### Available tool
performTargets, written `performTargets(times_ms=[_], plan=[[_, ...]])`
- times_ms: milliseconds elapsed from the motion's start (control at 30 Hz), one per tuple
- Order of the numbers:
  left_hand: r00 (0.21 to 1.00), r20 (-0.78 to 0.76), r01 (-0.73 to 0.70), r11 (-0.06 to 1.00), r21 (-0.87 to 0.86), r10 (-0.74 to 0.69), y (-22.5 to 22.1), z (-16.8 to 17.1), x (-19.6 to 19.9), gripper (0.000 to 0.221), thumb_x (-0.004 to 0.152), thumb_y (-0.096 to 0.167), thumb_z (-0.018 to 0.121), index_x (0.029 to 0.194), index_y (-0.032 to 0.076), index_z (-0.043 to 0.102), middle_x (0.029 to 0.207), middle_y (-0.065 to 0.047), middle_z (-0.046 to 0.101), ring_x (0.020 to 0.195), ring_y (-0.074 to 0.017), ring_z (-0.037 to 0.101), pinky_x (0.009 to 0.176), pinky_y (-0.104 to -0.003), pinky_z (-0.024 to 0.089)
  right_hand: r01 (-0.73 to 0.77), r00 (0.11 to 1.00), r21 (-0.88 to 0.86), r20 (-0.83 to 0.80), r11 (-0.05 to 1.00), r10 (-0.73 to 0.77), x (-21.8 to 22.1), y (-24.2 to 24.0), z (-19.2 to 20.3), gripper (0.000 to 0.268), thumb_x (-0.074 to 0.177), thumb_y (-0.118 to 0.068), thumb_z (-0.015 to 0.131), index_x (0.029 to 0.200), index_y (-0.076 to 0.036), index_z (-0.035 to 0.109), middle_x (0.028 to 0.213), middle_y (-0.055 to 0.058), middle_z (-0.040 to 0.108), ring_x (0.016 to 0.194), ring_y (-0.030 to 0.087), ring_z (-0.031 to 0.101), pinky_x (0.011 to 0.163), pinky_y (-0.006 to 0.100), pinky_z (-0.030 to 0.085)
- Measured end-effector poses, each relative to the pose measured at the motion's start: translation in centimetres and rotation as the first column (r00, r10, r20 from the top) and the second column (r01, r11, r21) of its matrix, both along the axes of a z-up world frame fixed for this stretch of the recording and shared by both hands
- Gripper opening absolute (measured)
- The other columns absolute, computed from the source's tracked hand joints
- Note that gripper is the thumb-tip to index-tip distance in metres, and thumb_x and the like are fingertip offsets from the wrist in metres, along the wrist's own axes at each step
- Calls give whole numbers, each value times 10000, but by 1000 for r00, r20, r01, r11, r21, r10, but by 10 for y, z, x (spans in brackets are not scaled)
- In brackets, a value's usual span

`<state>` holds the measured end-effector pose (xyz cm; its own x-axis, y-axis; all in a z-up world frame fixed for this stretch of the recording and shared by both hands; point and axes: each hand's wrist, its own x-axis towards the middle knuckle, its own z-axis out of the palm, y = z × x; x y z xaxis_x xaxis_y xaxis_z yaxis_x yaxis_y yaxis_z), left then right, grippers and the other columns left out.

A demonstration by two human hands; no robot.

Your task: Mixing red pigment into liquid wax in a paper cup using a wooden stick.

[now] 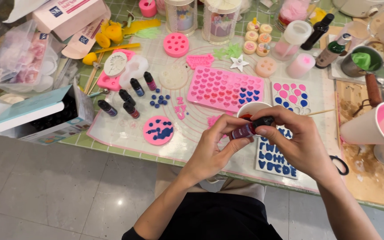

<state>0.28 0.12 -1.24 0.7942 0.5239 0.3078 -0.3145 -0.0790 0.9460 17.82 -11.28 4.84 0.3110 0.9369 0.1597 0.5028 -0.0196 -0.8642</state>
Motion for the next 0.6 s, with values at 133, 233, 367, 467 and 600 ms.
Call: performTargets(times_ms=[133, 233, 367, 467, 600], plan=[[998, 25, 59, 997, -59, -57, 8, -4, -7, 307, 1041, 74, 629, 1328, 17, 537, 1140, -77, 711, 1065, -131, 701, 952, -300, 547, -74, 997, 30, 37, 997, 73, -4, 3, 8, 215, 939, -54, 676, 1152, -25, 683, 981, 39, 749, 809, 72, 671, 718, 238, 548], [995, 26, 100, 990, -98, -98, 14, -11, -18, 294, 1065, 114, 590, 1336, 8, 551, 1107, -69, 696, 1022, -120, 675, 907, -294, 545, -120, 989, 12, 86, 993, 118, -14, 6, 14, 275, 909, -53, 684, 1183, -33, 685, 1115, 55, 761, 851, 119, 692, 742, 269, 571], [986, 17, 167, 973, -162, -166, 24, -40, -36, 300, 1134, 241, 475, 1261, 1, 603, 947, -34, 656, 874, -96, 614, 816, -267, 512, -240, 932, 62, 294, 969, 212, -35, 12, 19, 315, 868, -68, 709, 1181, -40, 690, 1139, 84, 739, 1061, 234, 726, 908, 353, 543], [976, 2, 216, 958, -190, -219, 31, -51, -52, 411, 1181, 315, 384, 1173, -1, 646, 814, -5, 607, 752, -80, 564, 735, -253, 471, -307, 882, 9, 378, 952, 281, -51, 19, 19, 301, 856, -85, 706, 1157, -75, 711, 1105, 55, 750, 1048, 265, 725, 901, 372, 540], [968, -32, 234, 943, -237, -248, 39, -51, -73, 499, 1182, 356, 324, 1113, 6, 672, 693, 22, 561, 624, -69, 525, 633, -245, 433, -311, 882, -55, 355, 949, 309, -66, 29, 5, 292, 848, -101, 690, 1139, -108, 718, 1093, 54, 748, 1027, 262, 719, 865, 376, 546]])
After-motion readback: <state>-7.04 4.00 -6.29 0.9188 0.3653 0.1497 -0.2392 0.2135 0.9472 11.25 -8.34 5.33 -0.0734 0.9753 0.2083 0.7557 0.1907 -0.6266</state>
